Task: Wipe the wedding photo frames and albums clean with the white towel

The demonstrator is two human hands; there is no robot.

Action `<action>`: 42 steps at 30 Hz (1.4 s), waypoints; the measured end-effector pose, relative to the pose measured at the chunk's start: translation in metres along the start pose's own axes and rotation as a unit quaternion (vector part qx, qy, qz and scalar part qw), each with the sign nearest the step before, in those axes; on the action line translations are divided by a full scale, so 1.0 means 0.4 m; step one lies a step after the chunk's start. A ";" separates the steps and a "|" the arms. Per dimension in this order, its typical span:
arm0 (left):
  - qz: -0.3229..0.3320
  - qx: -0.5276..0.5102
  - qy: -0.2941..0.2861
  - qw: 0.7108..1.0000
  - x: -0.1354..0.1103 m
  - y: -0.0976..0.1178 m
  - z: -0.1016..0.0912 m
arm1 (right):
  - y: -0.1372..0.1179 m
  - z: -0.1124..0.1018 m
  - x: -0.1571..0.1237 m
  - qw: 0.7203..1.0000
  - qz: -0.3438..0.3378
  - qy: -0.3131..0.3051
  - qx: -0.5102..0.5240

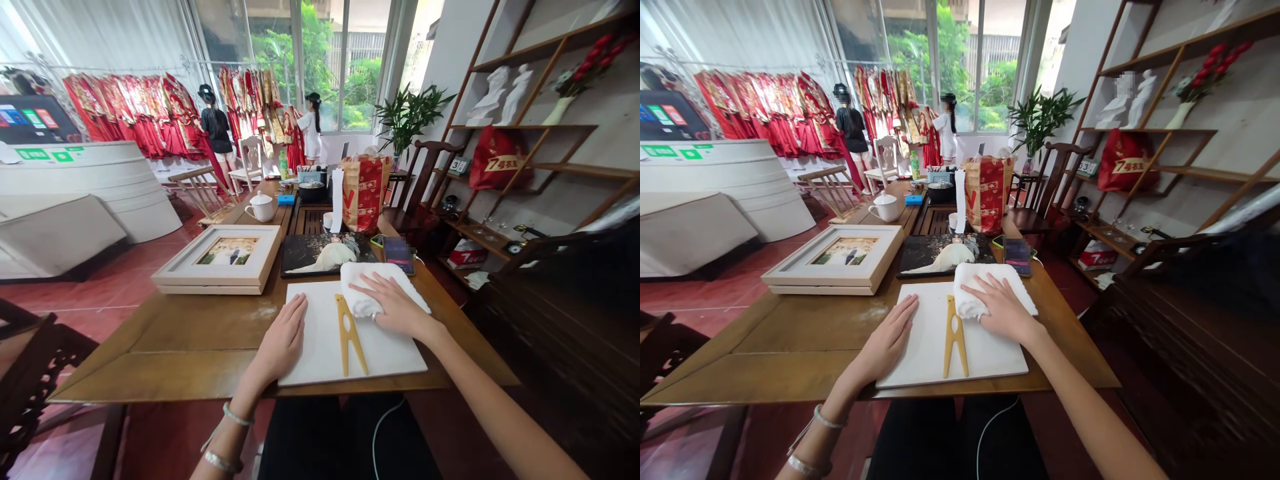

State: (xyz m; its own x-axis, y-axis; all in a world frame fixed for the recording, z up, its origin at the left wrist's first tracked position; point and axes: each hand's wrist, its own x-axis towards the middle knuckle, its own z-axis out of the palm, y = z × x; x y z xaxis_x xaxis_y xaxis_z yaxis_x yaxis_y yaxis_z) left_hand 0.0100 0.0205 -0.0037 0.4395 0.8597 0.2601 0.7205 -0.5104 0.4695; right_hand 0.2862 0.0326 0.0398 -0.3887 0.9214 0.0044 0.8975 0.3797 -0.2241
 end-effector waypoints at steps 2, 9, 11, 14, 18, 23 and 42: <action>-0.008 -0.002 0.001 1.000 0.001 0.003 0.000 | -0.002 -0.004 0.019 1.000 0.007 -0.001 -0.002; -0.011 0.011 -0.006 1.000 0.003 0.007 0.002 | -0.054 0.021 -0.143 1.000 -0.011 0.014 -0.012; -0.010 0.013 -0.004 1.000 0.003 0.006 0.003 | -0.078 0.034 -0.223 1.000 -0.023 0.012 -0.009; -0.004 0.009 0.003 1.000 0.002 0.006 0.004 | -0.104 0.050 -0.317 0.999 -0.035 0.002 0.005; -0.003 0.006 0.001 1.000 0.001 0.007 0.002 | -0.109 0.046 -0.336 0.999 -0.045 -0.005 0.017; 0.005 0.006 0.005 1.000 -0.001 0.004 0.001 | -0.072 0.012 -0.182 1.000 -0.012 -0.016 0.020; 0.009 0.006 0.011 1.000 -0.001 -0.006 0.010 | -0.223 0.029 -0.244 0.995 -0.041 -0.073 0.046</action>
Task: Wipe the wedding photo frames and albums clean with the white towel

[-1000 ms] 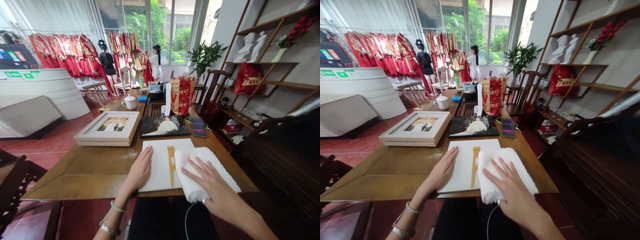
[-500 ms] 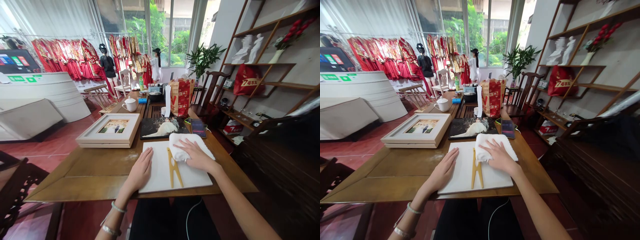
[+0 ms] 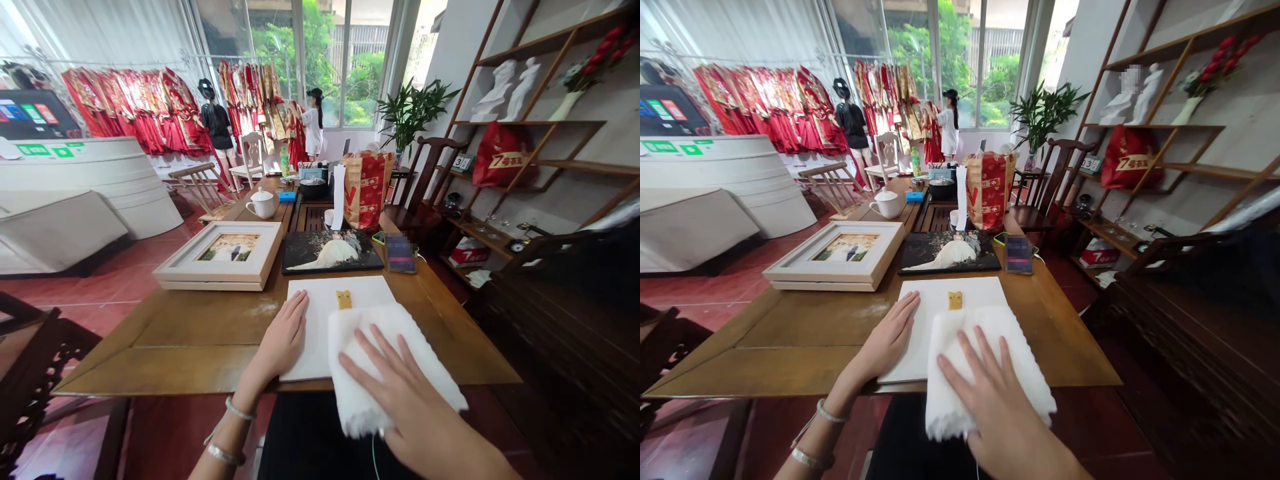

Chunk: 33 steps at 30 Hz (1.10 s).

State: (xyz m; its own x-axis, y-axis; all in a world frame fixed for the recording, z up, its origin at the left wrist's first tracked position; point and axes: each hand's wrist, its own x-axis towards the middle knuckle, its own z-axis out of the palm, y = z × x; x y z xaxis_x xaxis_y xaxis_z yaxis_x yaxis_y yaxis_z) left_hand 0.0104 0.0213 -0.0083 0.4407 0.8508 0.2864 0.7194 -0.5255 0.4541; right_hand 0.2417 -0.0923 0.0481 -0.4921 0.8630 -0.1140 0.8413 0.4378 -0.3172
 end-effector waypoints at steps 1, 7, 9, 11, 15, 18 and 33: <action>0.001 -0.002 0.001 1.000 0.000 0.000 0.000 | -0.008 0.000 -0.020 1.000 -0.010 -0.015 0.010; -0.006 -0.004 0.001 1.000 0.002 0.006 -0.002 | -0.001 -0.044 0.029 0.999 0.012 -0.047 0.019; -0.010 -0.002 -0.006 1.000 0.002 0.008 -0.005 | 0.013 -0.067 0.094 0.999 0.037 -0.037 0.002; -0.011 -0.002 -0.010 1.000 0.001 0.009 -0.007 | 0.028 -0.092 0.165 0.998 0.053 -0.033 -0.015; -0.004 -0.012 -0.001 1.000 -0.002 0.008 -0.008 | 0.058 -0.133 0.285 0.997 0.058 -0.038 -0.029; -0.002 -0.011 0.004 1.000 -0.003 0.007 -0.008 | 0.072 -0.144 0.335 0.997 0.056 -0.032 -0.038; -0.007 -0.005 0.000 1.000 0.000 0.001 0.000 | -0.059 0.031 0.026 0.997 -0.071 -0.005 -0.008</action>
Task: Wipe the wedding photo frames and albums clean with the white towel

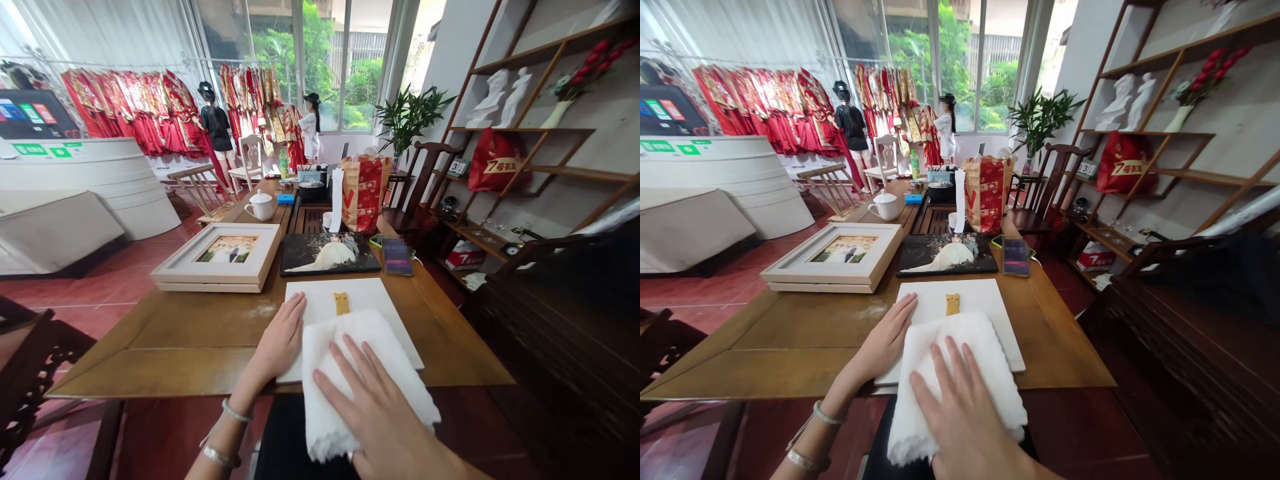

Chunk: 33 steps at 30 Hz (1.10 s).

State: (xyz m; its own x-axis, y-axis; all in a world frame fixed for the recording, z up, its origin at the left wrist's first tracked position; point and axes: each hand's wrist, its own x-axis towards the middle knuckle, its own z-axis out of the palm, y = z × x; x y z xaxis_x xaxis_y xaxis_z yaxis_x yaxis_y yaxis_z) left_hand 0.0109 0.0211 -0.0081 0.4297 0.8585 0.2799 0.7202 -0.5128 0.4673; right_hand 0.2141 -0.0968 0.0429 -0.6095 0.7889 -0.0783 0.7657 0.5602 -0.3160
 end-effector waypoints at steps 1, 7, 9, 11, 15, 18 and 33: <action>-0.002 -0.001 0.001 1.000 0.000 0.000 0.000 | -0.005 0.001 -0.004 1.000 0.003 -0.003 0.005; 0.002 -0.007 -0.015 1.000 -0.001 0.005 -0.009 | 0.019 -0.047 0.118 0.995 0.080 0.049 -0.036; 0.005 -0.011 -0.025 1.000 -0.001 0.007 -0.013 | 0.035 -0.066 0.177 0.991 0.107 0.057 -0.052; 0.007 -0.014 -0.029 0.999 -0.002 0.007 -0.015 | 0.041 -0.075 0.217 0.989 0.121 0.062 -0.065; 0.018 -0.009 -0.026 0.999 -0.005 0.001 -0.014 | 0.007 -0.060 0.213 0.986 0.125 0.076 -0.084; 0.019 -0.006 -0.016 1.000 -0.008 -0.005 -0.012 | -0.041 -0.033 0.152 0.992 0.103 0.047 -0.054; 0.004 -0.002 0.001 1.000 -0.007 -0.003 -0.007 | 0.071 -0.153 0.140 0.999 0.032 0.015 0.035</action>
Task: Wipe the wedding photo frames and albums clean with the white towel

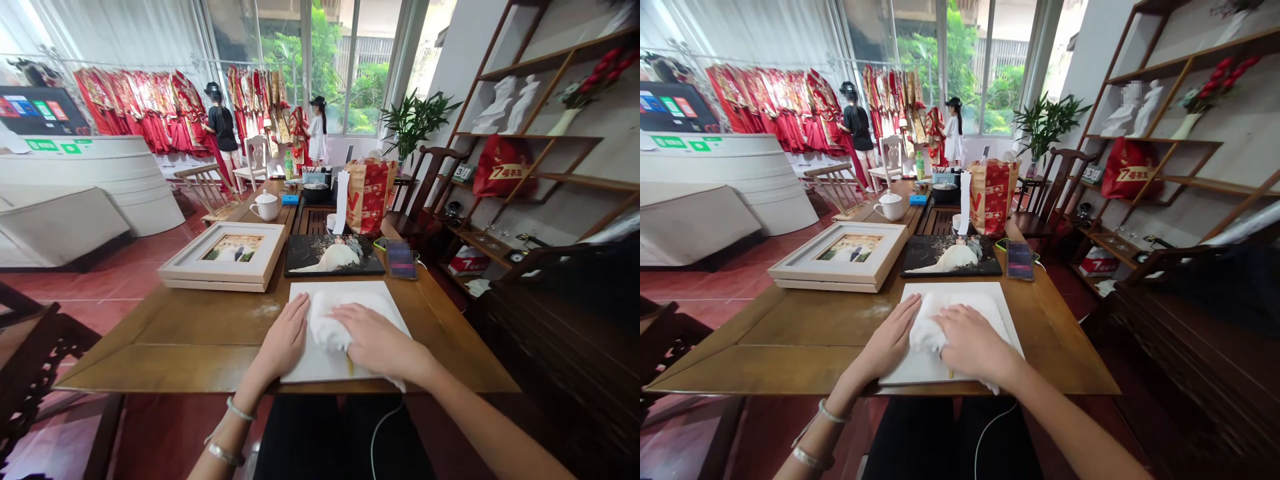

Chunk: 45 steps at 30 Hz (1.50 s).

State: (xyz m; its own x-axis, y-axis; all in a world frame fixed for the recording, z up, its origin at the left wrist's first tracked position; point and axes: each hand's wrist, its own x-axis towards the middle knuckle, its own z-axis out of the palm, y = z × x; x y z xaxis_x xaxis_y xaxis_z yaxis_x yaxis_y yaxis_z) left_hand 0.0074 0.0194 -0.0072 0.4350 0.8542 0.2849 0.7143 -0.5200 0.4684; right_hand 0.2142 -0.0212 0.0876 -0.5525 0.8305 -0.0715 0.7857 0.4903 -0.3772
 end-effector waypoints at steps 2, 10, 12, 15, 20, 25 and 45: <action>0.004 -0.003 0.000 1.000 -0.001 0.004 -0.005 | 0.021 -0.034 0.058 1.000 0.002 -0.009 0.005; -0.003 0.005 -0.005 1.000 0.000 0.005 -0.006 | 0.030 -0.073 0.234 0.999 0.003 -0.023 -0.048; -0.001 0.002 -0.002 1.000 0.000 0.004 -0.006 | 0.021 -0.066 0.268 0.998 -0.012 -0.030 -0.056; -0.005 -0.002 0.000 1.000 0.001 0.006 -0.006 | 0.010 -0.055 0.293 0.997 -0.029 -0.037 -0.059; -0.008 0.009 0.001 1.000 0.001 0.007 -0.005 | 0.028 -0.049 0.253 0.996 0.017 -0.007 -0.082; -0.004 0.009 -0.003 1.000 -0.002 0.007 -0.006 | 0.123 -0.062 0.159 0.991 0.094 0.014 -0.098; -0.002 -0.004 0.003 1.000 0.001 0.008 -0.005 | -0.024 0.118 -0.056 0.996 -0.030 0.019 -0.084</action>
State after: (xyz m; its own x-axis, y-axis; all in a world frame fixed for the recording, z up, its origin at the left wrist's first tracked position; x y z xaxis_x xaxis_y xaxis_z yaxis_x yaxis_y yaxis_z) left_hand 0.0086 0.0183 -0.0039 0.4286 0.8564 0.2878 0.7118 -0.5163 0.4763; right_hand 0.2061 -0.0568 0.0492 -0.5921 0.8057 -0.0177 0.7885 0.5747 -0.2189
